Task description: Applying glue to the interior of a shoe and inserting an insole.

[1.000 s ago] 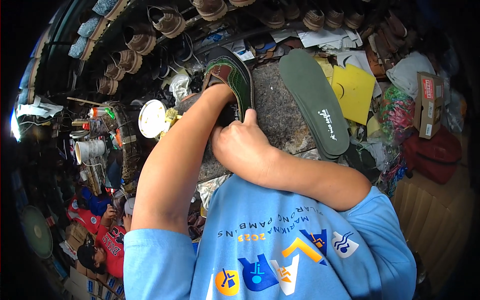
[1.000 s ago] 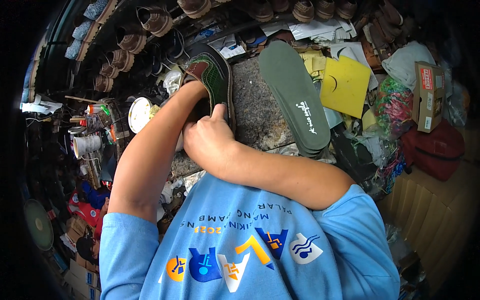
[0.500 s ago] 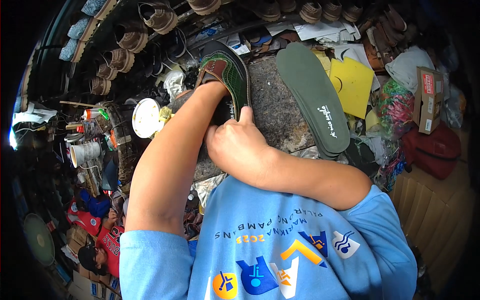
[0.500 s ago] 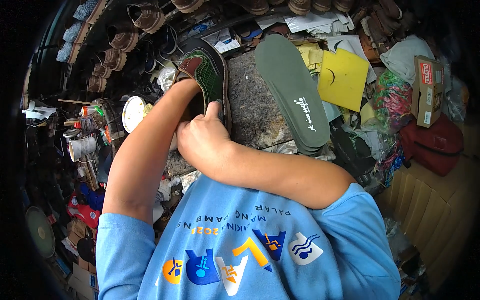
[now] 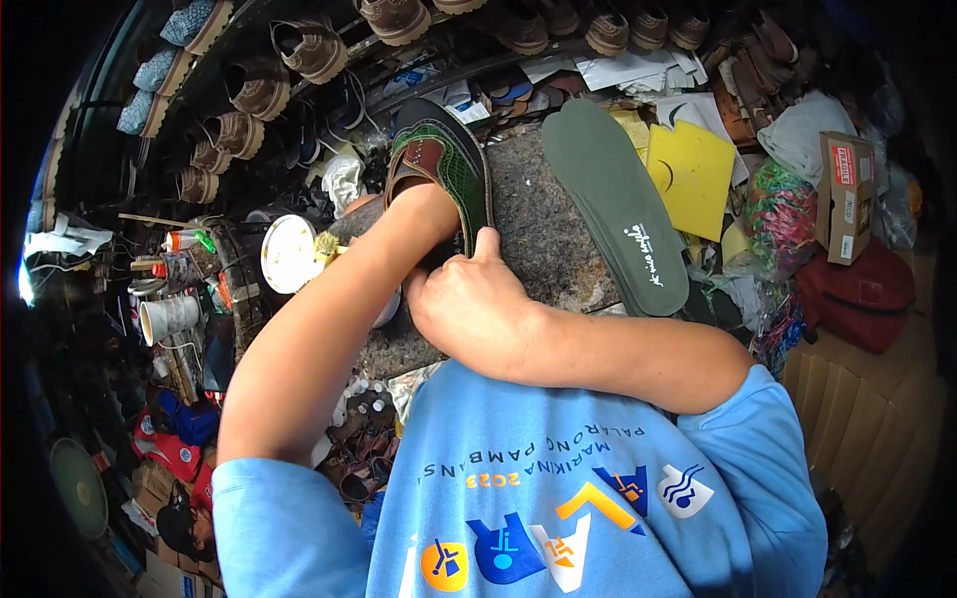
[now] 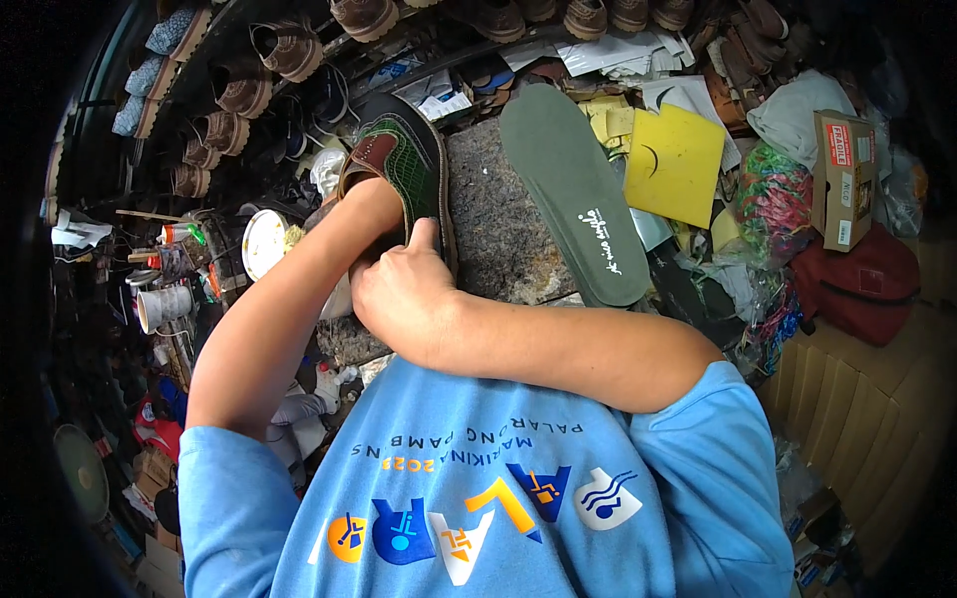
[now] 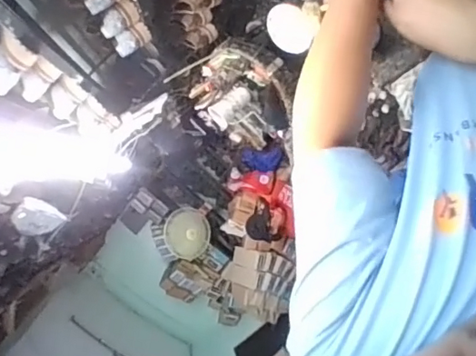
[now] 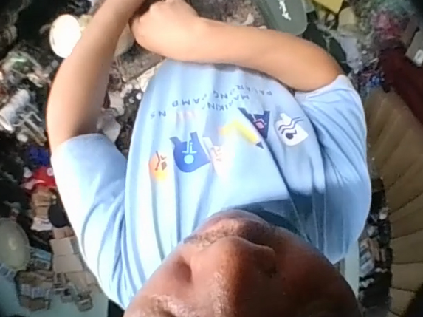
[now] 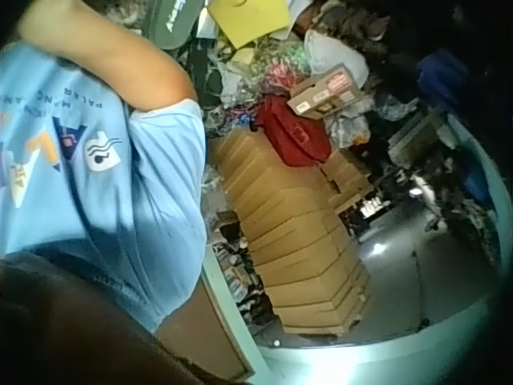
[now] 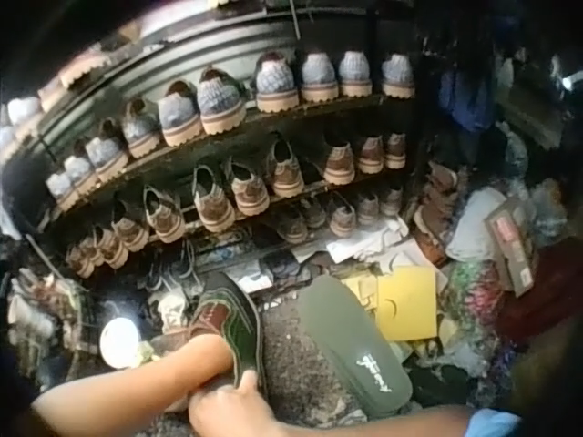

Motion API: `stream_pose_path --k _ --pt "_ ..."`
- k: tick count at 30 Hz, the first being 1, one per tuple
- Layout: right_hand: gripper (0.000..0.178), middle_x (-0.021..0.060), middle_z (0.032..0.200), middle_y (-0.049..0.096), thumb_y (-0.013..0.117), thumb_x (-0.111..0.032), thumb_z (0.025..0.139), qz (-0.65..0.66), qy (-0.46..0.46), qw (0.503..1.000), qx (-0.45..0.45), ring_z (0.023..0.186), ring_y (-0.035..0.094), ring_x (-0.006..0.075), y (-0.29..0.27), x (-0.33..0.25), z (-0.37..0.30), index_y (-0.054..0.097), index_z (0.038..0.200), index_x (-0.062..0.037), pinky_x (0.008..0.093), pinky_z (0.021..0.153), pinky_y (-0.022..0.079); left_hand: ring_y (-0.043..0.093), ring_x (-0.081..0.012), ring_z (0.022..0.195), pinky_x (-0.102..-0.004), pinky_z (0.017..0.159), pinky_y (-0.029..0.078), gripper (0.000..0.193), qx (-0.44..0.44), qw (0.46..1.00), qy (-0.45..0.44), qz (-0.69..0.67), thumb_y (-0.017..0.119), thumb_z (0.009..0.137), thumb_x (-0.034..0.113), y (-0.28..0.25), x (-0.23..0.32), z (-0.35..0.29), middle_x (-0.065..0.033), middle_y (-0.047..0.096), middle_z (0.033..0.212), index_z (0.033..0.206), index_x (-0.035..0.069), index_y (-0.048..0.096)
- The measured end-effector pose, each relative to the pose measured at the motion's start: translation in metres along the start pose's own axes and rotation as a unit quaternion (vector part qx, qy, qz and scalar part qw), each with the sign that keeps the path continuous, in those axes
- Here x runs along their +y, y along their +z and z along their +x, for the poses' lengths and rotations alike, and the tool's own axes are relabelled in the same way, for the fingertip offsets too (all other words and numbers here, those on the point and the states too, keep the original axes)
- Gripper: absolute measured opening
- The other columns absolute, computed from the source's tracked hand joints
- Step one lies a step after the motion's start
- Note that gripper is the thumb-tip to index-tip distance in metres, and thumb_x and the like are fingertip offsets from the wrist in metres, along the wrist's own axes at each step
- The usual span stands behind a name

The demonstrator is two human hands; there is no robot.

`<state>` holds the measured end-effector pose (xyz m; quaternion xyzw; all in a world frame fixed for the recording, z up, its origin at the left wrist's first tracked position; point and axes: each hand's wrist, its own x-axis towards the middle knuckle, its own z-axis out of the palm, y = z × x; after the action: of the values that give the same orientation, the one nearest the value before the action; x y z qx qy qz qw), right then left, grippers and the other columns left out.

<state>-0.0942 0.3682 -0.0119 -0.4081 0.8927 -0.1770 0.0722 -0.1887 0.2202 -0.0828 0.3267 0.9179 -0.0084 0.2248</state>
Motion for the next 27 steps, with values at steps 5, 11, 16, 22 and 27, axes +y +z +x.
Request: stream_pose_path --k 5,11,16,22,27 --pt "0.012 0.0063 0.069 0.069 0.065 -0.011 0.085 0.001 -0.019 1.000 0.018 0.063 0.070 0.0231 0.000 0.005 -0.009 0.065 0.096 -0.0044 0.0547 0.078 0.042 0.073 -0.0369 0.102 -0.0436 0.087 0.057 0.032 -0.212 0.976 -0.047 0.007 0.072 0.078 0.011 -0.094 0.033 -0.026 -0.0239 0.075 0.107 0.108 0.000 0.077" --pt "0.008 0.0036 0.075 0.064 0.062 -0.014 0.087 -0.044 -0.020 0.995 -0.085 0.074 0.067 0.0214 -0.025 0.012 -0.026 0.064 0.092 -0.0074 0.0519 0.087 0.042 0.077 -0.0323 0.099 -0.0406 0.084 0.061 0.039 0.019 0.952 0.019 -0.306 0.071 0.079 -0.012 -0.135 -0.002 -0.108 -0.0192 0.077 0.114 0.116 -0.002 0.075" --pt "0.012 0.0014 0.107 0.061 0.067 -0.022 0.081 -0.119 -0.140 0.981 0.064 0.101 0.054 0.0194 -0.057 0.052 -0.016 0.071 0.084 -0.0112 0.0377 0.088 0.044 0.076 -0.0356 0.095 -0.0422 0.078 0.062 0.052 0.085 0.948 0.015 -0.306 0.071 0.073 -0.007 -0.085 0.020 -0.126 -0.0177 0.067 0.137 0.124 0.003 0.072" --pt "0.010 0.0041 0.090 0.071 0.071 -0.016 0.077 -0.060 -0.158 0.976 -0.136 0.088 0.069 0.0205 -0.054 0.083 0.022 0.077 0.076 -0.0081 0.0335 0.075 0.052 0.076 -0.0299 0.080 -0.0407 0.069 0.062 0.033 0.029 0.989 -0.026 -0.144 0.066 0.086 0.009 -0.053 0.040 -0.097 -0.0149 0.066 0.138 0.118 0.008 0.076" --pt "0.011 0.0074 0.079 0.064 0.068 -0.014 0.076 -0.027 -0.147 0.981 -0.121 0.073 0.069 0.0233 -0.042 0.082 0.019 0.070 0.072 -0.0036 0.0373 0.066 0.055 0.076 -0.0267 0.081 -0.0390 0.069 0.062 0.034 0.016 0.990 -0.010 -0.138 0.067 0.090 0.013 -0.055 0.036 -0.098 -0.0132 0.067 0.138 0.122 0.010 0.077"
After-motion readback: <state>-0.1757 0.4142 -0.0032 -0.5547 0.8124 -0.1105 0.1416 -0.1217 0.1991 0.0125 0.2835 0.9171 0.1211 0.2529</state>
